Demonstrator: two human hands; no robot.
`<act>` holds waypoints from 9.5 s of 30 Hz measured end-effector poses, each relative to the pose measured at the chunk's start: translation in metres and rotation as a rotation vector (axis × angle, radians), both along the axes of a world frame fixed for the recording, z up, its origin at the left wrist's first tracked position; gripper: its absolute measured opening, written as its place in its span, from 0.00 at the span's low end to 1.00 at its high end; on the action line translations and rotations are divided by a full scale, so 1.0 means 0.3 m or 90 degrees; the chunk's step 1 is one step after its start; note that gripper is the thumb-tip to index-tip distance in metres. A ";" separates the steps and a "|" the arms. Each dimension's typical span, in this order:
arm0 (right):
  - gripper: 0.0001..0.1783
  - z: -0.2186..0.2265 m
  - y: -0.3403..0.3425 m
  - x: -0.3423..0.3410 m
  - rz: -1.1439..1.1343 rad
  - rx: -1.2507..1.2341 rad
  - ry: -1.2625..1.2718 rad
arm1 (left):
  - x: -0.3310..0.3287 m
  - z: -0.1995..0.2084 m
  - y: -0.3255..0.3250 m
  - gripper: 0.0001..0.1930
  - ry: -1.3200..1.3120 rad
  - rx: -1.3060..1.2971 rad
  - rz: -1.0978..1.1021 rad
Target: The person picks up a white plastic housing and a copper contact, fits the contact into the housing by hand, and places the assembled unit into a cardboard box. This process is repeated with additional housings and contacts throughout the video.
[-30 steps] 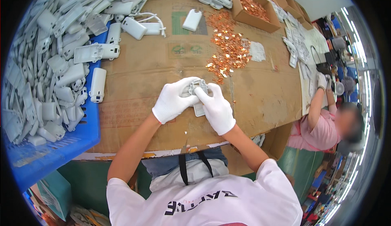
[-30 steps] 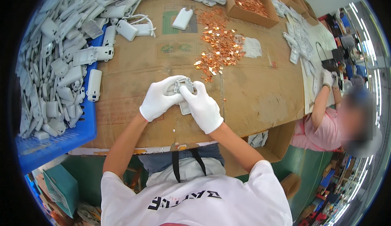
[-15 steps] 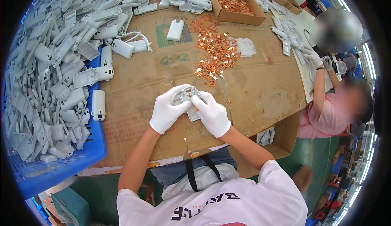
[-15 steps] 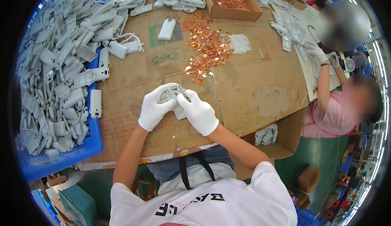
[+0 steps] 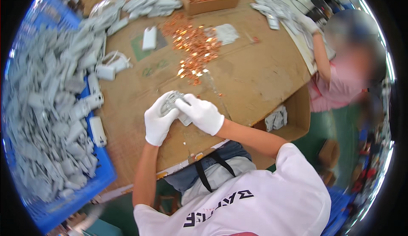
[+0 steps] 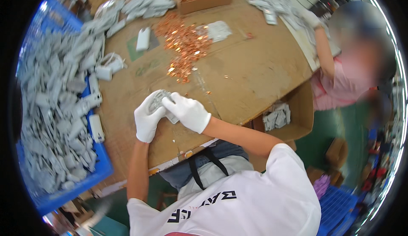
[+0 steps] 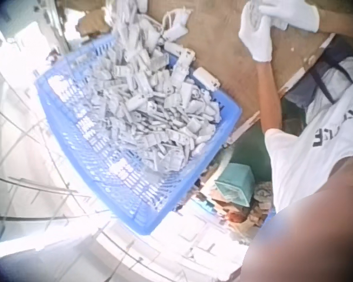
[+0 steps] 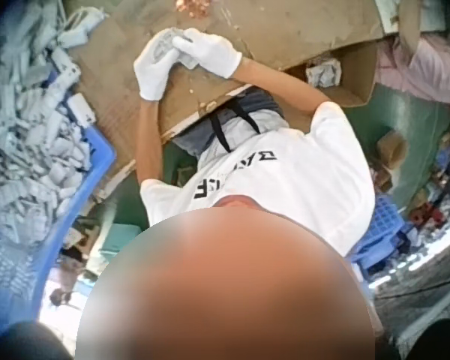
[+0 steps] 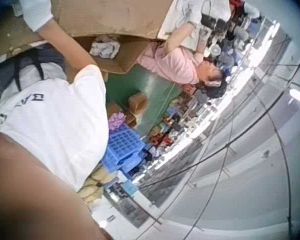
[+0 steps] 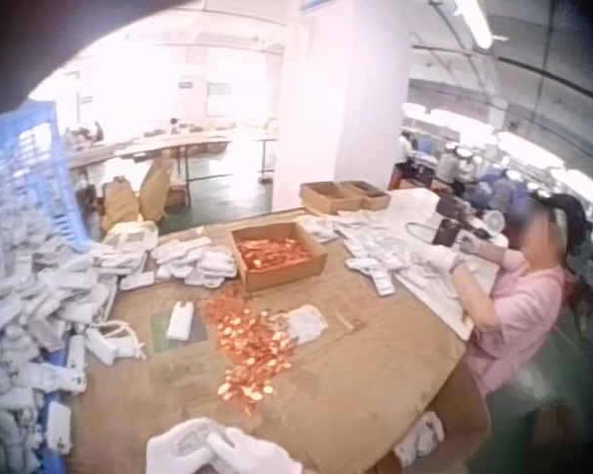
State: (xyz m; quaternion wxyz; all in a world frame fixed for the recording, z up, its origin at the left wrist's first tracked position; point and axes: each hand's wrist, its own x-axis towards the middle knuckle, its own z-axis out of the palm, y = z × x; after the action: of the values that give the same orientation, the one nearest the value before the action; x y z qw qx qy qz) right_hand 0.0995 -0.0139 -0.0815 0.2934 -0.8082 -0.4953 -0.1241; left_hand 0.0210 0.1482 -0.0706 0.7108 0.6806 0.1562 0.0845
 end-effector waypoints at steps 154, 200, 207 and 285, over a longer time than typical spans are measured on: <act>0.25 0.101 -0.113 -0.202 0.010 0.108 0.099 | -0.249 0.098 -0.263 0.17 0.010 0.276 0.245; 0.44 0.116 -0.260 -0.130 0.068 -0.057 0.066 | -0.063 0.124 -0.348 0.31 0.028 0.087 0.067; 0.19 0.223 -0.326 0.265 -0.131 -0.090 -0.194 | -0.073 0.182 -0.169 0.38 -0.007 0.512 0.045; 0.11 0.168 -0.061 -0.084 0.137 -0.003 0.424 | -0.245 0.084 -0.275 0.17 0.000 0.478 0.258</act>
State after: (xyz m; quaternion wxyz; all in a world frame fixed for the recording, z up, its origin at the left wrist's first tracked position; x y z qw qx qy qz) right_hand 0.0743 -0.0321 -0.0310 0.4481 -0.7481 -0.4554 0.1791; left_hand -0.0525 0.0655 -0.0455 0.3824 0.8478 0.2451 0.2739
